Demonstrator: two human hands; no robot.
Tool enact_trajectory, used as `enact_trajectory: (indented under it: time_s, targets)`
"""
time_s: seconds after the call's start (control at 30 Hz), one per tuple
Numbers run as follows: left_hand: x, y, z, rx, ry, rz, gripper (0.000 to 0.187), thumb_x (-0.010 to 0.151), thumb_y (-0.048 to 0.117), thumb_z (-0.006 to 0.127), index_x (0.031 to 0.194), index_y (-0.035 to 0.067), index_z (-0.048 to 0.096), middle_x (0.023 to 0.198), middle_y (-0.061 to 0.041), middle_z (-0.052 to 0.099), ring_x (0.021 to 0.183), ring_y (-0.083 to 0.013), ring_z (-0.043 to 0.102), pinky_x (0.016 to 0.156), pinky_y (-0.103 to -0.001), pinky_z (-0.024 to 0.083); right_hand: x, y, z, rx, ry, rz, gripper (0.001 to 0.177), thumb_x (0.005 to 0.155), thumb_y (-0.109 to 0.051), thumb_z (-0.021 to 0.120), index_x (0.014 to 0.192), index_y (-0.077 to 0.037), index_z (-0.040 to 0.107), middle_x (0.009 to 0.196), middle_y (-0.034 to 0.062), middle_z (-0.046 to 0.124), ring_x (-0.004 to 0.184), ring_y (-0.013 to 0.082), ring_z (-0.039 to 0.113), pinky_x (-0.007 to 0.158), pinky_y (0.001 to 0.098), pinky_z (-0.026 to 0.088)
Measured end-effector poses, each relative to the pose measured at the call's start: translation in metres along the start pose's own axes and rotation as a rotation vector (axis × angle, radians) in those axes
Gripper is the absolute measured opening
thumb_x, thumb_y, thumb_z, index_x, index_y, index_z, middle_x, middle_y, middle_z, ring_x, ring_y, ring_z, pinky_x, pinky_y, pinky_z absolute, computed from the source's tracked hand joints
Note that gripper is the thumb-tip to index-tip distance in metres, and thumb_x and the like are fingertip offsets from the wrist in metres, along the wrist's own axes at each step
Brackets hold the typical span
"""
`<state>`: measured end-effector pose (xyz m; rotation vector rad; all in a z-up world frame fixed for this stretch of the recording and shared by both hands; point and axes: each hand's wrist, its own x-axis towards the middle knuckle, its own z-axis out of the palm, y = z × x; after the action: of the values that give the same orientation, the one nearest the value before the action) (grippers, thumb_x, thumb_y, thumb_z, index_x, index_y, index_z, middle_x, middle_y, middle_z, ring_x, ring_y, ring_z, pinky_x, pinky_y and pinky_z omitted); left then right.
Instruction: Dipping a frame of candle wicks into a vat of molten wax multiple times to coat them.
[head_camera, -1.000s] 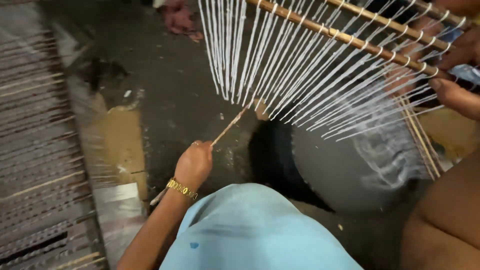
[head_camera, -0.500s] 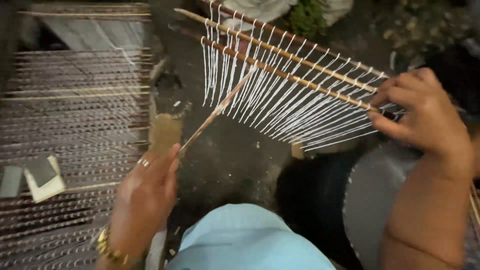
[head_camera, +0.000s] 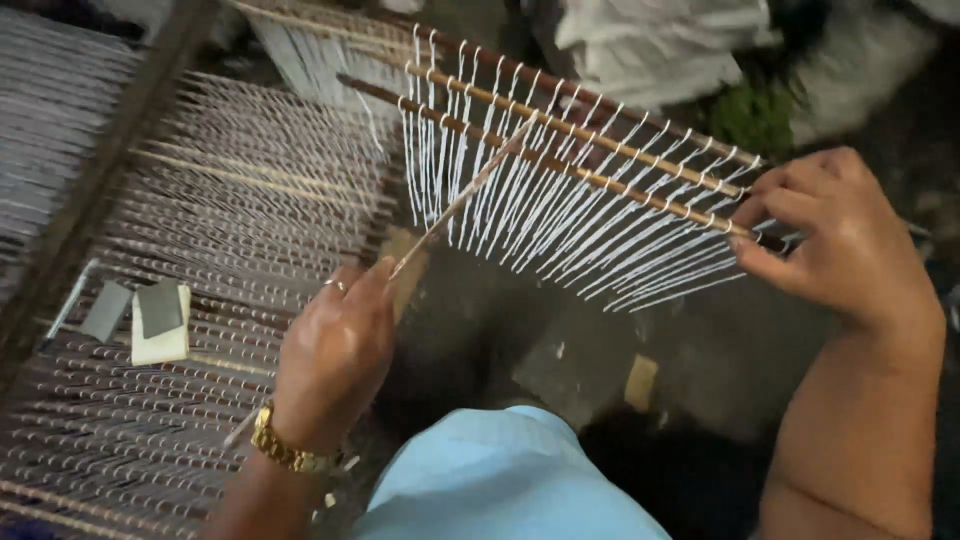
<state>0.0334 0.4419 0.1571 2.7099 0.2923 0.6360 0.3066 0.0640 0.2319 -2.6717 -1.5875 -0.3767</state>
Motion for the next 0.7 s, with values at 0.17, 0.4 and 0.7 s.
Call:
enact_trajectory:
  time_s: [0.17,0.4,0.7]
  targets:
    - [0.024,0.004,0.013,0.012,0.066,-0.101,0.029,0.104,0.013,0.055,0.131,0.005,0.064,0.096,-0.017,0.065,0.060,-0.0381,0.061,0.045,-0.048,0.048,0.070,0.046,0.014,0.063,0.064,-0.133,0.011,0.089,-0.020,0.082,0.094,-0.015,0.074,0.108,0.0019,0.070,0.101,0.0270,0.064,0.103,0.0443,0.041]
    - [0.010,-0.011,0.000,-0.230,0.252,-0.144,0.033,0.106,0.003,0.058,0.138,0.006,0.064,0.091,-0.011,0.063,0.067,-0.0230,0.055,0.064,-0.038,0.048,0.195,0.078,0.006,0.103,0.062,-0.390,0.008,0.097,-0.016,0.080,0.094,-0.012,0.073,0.097,0.0073,0.071,0.102,0.0295,0.071,0.098,0.0482,0.043]
    - [-0.093,-0.135,-0.005,0.178,0.283,-0.395,0.022,0.118,-0.002,0.066,0.134,-0.013,0.077,0.111,-0.025,0.074,0.093,-0.0397,0.067,0.085,-0.049,0.051,0.326,0.085,0.040,0.151,0.086,-0.541,0.016,0.112,-0.014,0.079,0.114,0.001,0.076,0.118,0.0159,0.074,0.112,0.0349,0.070,0.094,0.0454,0.049]
